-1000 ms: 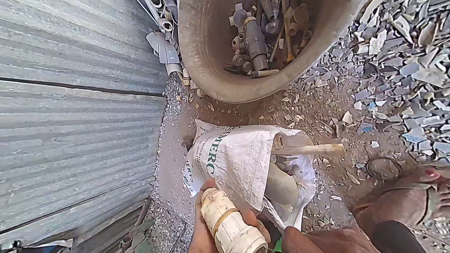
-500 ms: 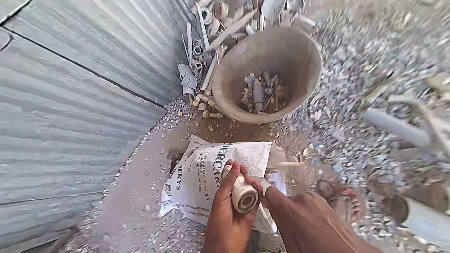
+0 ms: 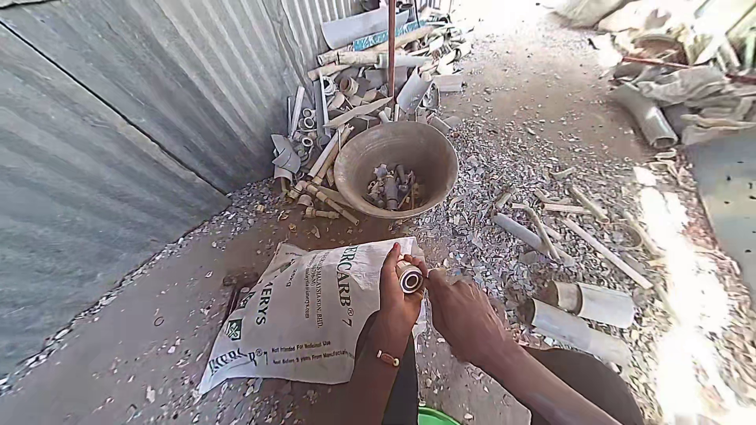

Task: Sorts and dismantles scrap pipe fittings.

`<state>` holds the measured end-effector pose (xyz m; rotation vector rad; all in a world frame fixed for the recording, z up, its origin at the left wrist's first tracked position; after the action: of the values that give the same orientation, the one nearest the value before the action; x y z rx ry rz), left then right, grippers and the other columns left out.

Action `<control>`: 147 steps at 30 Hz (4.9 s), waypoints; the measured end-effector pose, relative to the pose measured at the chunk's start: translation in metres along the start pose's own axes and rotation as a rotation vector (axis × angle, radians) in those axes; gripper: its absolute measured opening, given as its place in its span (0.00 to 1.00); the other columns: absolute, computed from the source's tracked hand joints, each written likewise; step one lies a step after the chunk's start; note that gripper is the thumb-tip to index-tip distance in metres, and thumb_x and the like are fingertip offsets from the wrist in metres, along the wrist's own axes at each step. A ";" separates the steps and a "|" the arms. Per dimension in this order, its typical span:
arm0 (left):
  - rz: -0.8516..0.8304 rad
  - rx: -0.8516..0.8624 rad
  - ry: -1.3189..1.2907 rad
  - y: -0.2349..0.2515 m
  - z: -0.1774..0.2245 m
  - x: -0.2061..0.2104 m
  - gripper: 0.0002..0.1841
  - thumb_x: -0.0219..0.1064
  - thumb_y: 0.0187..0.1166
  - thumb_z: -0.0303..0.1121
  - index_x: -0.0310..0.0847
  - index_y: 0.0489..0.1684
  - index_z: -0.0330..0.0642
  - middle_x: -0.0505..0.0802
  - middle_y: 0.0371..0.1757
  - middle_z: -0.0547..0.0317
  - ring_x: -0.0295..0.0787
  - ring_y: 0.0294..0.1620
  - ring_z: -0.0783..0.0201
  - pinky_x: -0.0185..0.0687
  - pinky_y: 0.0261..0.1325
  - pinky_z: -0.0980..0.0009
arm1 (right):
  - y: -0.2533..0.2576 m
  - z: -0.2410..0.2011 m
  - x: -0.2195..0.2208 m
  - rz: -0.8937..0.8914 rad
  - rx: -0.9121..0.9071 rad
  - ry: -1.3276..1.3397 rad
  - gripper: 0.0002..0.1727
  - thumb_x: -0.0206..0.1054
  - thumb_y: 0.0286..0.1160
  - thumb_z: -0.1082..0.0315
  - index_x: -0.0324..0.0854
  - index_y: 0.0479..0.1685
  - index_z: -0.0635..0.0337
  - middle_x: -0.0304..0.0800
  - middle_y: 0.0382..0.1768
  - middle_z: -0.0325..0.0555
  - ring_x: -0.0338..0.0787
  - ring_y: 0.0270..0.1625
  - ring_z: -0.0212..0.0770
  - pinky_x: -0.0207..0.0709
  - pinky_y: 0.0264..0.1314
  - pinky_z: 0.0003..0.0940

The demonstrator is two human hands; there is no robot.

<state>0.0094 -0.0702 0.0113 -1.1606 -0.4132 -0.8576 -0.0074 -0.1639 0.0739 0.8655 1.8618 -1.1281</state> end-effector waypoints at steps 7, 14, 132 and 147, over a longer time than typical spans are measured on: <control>-0.044 0.008 0.143 0.012 0.012 -0.007 0.07 0.53 0.89 0.35 0.72 0.44 0.41 0.83 0.28 0.58 0.81 0.19 0.71 0.79 0.20 0.80 | -0.008 0.002 0.024 0.087 0.017 0.120 0.18 0.44 0.93 0.59 0.77 0.57 0.60 0.88 0.35 0.59 0.93 0.45 0.62 0.81 0.45 0.57; -0.059 0.093 0.158 0.018 0.017 -0.010 0.04 0.53 0.89 0.27 0.70 0.42 0.41 0.77 0.17 0.63 0.75 0.11 0.74 0.77 0.17 0.82 | 0.000 0.000 0.019 0.100 -0.089 0.217 0.19 0.45 0.93 0.61 0.79 0.52 0.64 0.86 0.35 0.58 0.90 0.45 0.61 0.78 0.46 0.56; -0.712 -0.193 -0.234 0.015 -0.007 0.006 0.12 0.57 0.86 0.38 0.81 0.38 0.41 0.87 0.34 0.59 0.86 0.26 0.71 0.83 0.27 0.82 | -0.012 0.022 0.014 0.363 -0.497 0.293 0.15 0.52 0.86 0.62 0.83 0.42 0.58 0.76 0.17 0.44 0.83 0.24 0.48 0.70 0.26 0.44; -0.649 -0.421 -0.004 0.011 -0.027 -0.006 0.13 0.56 0.85 0.34 0.83 0.42 0.35 0.90 0.35 0.52 0.87 0.22 0.69 0.83 0.22 0.81 | -0.022 0.019 0.017 0.294 -0.591 0.288 0.13 0.54 0.86 0.64 0.83 0.43 0.61 0.79 0.20 0.47 0.85 0.26 0.51 0.72 0.27 0.46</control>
<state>0.0105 -0.0912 -0.0095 -1.4366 -0.6496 -1.5609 -0.0286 -0.1868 0.0622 0.9358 2.0513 -0.2490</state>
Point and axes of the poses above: each hand's wrist, its own y-axis towards the middle knuckle, its own x-axis out of the palm, z = x × y, the point moved 6 cm from there along y, towards the middle knuckle
